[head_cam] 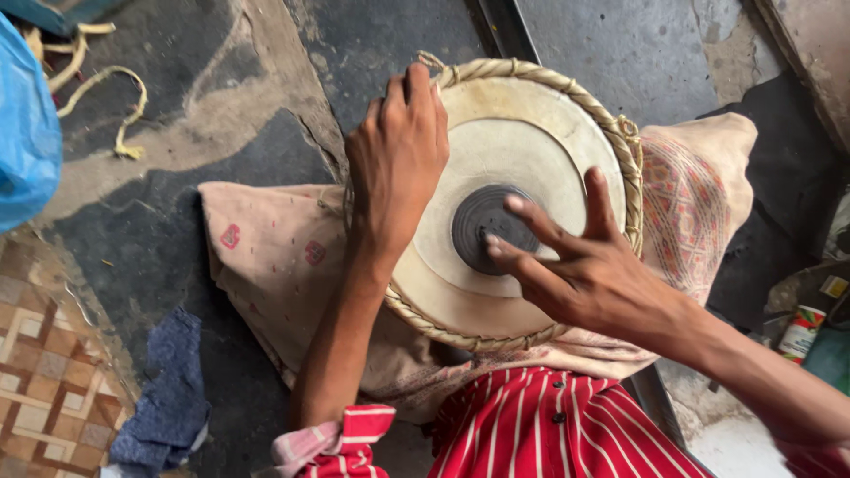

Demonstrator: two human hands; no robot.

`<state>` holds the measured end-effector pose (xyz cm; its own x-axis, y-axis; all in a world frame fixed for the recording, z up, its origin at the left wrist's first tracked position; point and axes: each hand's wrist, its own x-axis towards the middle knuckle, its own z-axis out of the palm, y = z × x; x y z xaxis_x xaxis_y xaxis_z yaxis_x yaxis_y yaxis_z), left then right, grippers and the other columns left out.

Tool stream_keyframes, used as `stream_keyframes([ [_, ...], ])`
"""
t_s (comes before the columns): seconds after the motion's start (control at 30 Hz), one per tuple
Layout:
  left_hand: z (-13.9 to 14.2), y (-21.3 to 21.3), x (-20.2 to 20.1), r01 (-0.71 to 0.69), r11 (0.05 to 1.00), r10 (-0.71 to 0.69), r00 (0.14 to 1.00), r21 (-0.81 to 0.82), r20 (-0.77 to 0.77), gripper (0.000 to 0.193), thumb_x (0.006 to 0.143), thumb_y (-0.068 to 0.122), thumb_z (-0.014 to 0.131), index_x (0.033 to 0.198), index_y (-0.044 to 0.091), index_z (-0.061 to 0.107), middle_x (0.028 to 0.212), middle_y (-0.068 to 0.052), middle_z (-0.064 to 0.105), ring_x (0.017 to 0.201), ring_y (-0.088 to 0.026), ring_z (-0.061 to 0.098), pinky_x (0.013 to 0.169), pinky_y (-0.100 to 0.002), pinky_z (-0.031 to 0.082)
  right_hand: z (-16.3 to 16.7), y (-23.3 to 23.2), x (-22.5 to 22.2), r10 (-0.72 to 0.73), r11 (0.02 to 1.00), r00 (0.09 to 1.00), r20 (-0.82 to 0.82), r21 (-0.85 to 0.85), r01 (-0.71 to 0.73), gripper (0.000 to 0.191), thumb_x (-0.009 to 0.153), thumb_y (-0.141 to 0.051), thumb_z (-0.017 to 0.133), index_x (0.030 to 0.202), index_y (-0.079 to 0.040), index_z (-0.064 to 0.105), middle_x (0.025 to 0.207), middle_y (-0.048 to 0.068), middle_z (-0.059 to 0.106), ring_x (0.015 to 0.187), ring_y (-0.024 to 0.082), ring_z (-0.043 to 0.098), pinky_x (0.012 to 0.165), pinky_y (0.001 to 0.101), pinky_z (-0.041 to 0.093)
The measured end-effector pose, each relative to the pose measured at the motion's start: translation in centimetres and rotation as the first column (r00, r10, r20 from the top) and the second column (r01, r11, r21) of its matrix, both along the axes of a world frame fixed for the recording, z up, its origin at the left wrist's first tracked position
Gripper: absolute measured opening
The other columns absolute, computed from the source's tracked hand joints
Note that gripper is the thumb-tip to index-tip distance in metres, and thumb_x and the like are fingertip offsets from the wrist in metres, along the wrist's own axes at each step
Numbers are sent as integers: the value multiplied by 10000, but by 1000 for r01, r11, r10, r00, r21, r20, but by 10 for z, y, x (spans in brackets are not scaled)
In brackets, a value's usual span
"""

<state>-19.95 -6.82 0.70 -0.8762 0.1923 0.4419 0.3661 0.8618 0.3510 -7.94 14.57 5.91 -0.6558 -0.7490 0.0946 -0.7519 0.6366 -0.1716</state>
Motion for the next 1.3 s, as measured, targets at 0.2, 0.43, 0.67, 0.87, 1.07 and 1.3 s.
stream_keyframes([
  [0.2,-2,-1,1,3,998,-4,1000,-60,-17,155,1082,188,556,1115,37,568,967,-126,705,788,-296,754,530,-379,573,-7,1,-1,-148,989,989,-28,-29,147,461,946,-150,698,1397,-84,631,783,59,771,1476,289,492,1241,631,-75],
  [0.43,-3,2,1,-30,997,29,999,-75,-14,172,1072,200,553,1117,36,573,956,-127,706,785,-301,750,528,-388,575,-2,1,8,-53,995,999,-8,-79,52,423,913,-103,671,1335,-102,644,796,24,784,1445,293,512,1212,644,-106],
  [0.67,0,1,1,-20,997,21,1000,-71,7,169,1083,206,553,1104,39,574,945,-134,703,790,-315,748,554,-403,581,0,-6,-7,-69,996,974,-215,47,81,380,943,-141,676,1321,-107,664,878,18,796,1446,248,525,1247,621,-98],
  [0.87,-1,2,0,-32,998,31,999,-62,-16,188,1056,198,557,1136,30,583,958,-140,709,791,-324,747,539,-404,576,1,0,2,-64,994,998,10,-92,65,465,872,-48,668,1334,-100,656,704,61,741,1438,282,501,1226,665,-37],
  [1.07,-1,1,1,-28,997,27,999,-78,-18,195,1072,204,559,1149,27,583,961,-143,707,815,-321,752,565,-404,586,-6,-3,-12,-8,1000,993,-115,-18,6,403,946,-111,684,1344,-57,642,927,59,810,1471,292,488,1242,627,-30],
  [1.3,-5,0,-1,-18,998,15,999,-67,-52,202,1053,185,559,1158,15,586,952,-146,713,769,-310,755,516,-376,580,-9,1,-1,-67,988,998,-20,-138,63,347,899,-51,674,1243,-97,688,711,61,750,1437,297,495,1212,725,-43],
])
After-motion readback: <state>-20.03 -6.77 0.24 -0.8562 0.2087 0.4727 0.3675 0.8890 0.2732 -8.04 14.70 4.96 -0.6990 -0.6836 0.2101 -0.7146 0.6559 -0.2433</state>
